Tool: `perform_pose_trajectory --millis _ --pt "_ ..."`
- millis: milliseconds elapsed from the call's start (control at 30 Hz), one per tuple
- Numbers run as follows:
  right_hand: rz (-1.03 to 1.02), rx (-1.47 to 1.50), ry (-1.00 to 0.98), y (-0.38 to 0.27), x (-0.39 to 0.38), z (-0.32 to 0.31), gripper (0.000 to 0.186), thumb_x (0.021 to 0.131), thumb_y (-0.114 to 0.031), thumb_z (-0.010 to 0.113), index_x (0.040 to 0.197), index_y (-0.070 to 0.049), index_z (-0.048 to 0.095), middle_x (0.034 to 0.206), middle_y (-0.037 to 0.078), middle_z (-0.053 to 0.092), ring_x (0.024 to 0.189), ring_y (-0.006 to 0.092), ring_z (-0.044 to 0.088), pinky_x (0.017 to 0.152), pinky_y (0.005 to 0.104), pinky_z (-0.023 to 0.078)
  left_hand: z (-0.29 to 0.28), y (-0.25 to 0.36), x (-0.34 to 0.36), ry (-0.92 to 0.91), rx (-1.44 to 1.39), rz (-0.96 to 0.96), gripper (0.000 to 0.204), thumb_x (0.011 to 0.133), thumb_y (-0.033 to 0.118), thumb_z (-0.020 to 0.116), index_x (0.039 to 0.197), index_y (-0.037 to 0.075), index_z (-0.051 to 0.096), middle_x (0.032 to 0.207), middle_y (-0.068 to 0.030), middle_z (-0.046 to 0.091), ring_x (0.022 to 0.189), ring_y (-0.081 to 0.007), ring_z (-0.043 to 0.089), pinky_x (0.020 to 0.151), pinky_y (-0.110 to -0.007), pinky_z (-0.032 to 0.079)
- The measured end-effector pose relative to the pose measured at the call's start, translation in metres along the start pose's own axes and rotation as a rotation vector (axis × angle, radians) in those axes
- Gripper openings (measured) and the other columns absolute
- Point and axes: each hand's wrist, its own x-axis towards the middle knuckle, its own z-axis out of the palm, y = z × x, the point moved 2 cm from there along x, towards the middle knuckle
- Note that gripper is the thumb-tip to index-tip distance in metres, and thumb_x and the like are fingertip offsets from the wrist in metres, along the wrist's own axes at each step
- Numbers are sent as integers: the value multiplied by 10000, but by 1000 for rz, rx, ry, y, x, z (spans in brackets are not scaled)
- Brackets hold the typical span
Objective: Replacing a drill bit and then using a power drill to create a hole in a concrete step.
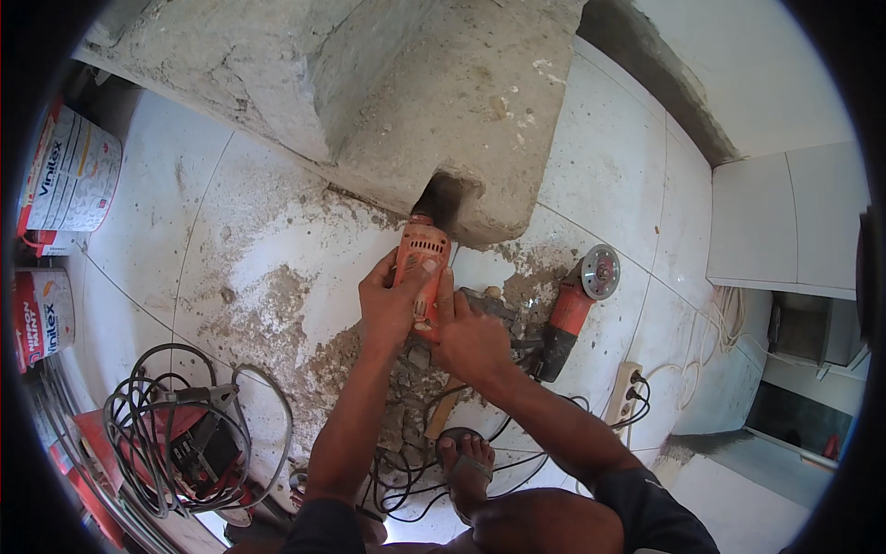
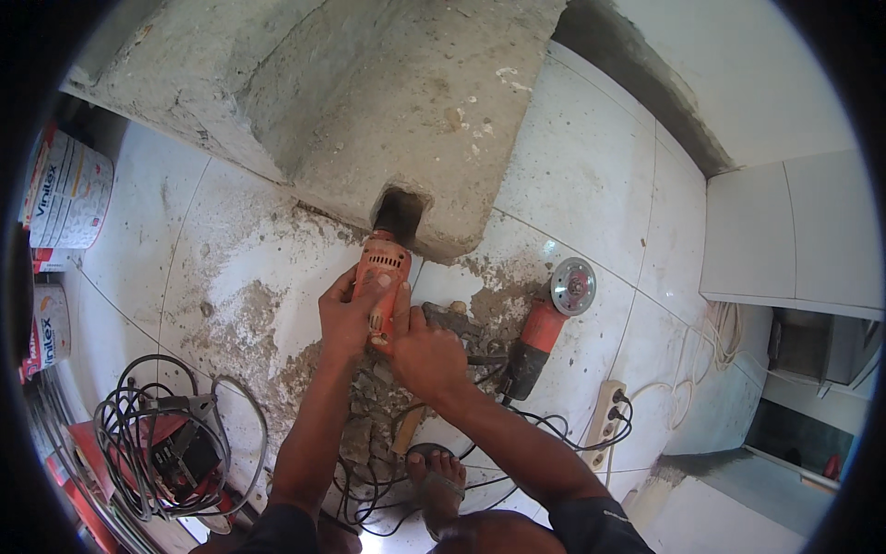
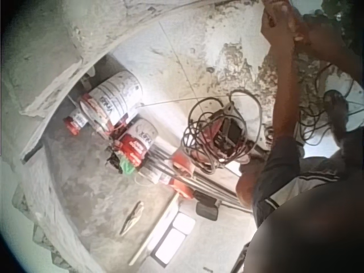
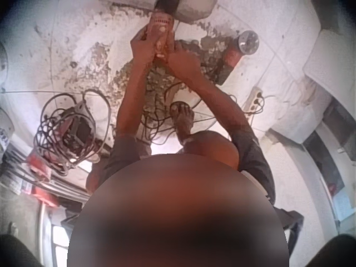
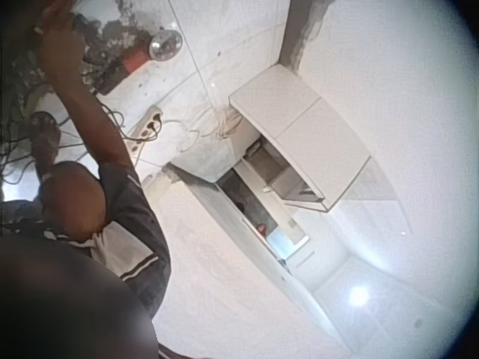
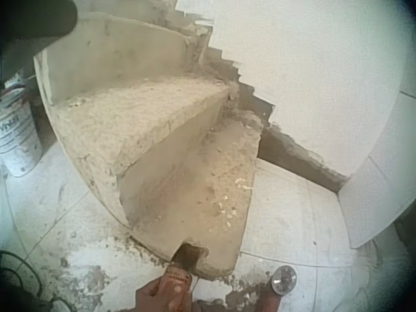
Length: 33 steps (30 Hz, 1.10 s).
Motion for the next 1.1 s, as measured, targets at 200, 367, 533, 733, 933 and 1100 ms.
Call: perform_pose_trajectory --millis 200,367,533,733,933,1100 --pt "-92 -83 -53 -10 3 -37 817 872 -179 646 1505 165 260 1006 210 678 754 343 742 645 442 608 -3 -2 0 -52 -309 -187 450 905 178 790 1236 -93 649 1061 -125 727 888 -141 693 788 -270 566" --pt "-82 -98 -47 -10 5 -31 821 867 -174 655 1506 161 264 998 204 686 771 331 745 639 422 607 -3 -6 1 -56 -297 -175 417 921 164 768 1227 -94 651 1078 -133 724 886 -148 696 784 -274 568" --pt "-75 -82 -24 -9 1 -30 813 872 -177 657 1509 150 272 990 190 692 799 318 746 646 418 607 -4 -2 -1 -73 -263 -182 407 910 193 785 1188 -81 670 1058 -132 726 882 -146 695 780 -276 567" --pt "-27 -33 94 -13 -3 -28 823 847 -188 690 1494 145 305 996 180 695 793 333 745 645 432 608 -7 2 0 -201 -162 -259 525 864 263 837 1230 -52 631 1087 -124 712 901 -180 703 787 -312 580" --pt "-44 -54 79 -9 -1 -22 757 855 -168 685 1483 114 371 983 169 706 826 347 746 649 448 611 -9 4 5 -352 -80 -260 593 853 289 843 1269 -58 602 1122 -136 697 934 -206 708 816 -349 588" --pt "-27 -60 120 -12 -8 -24 772 853 -135 673 1509 107 346 990 167 712 849 335 748 666 443 612 -14 3 -2 -355 -125 -245 602 860 284 833 1278 -73 586 1125 -148 693 934 -212 711 821 -352 590"
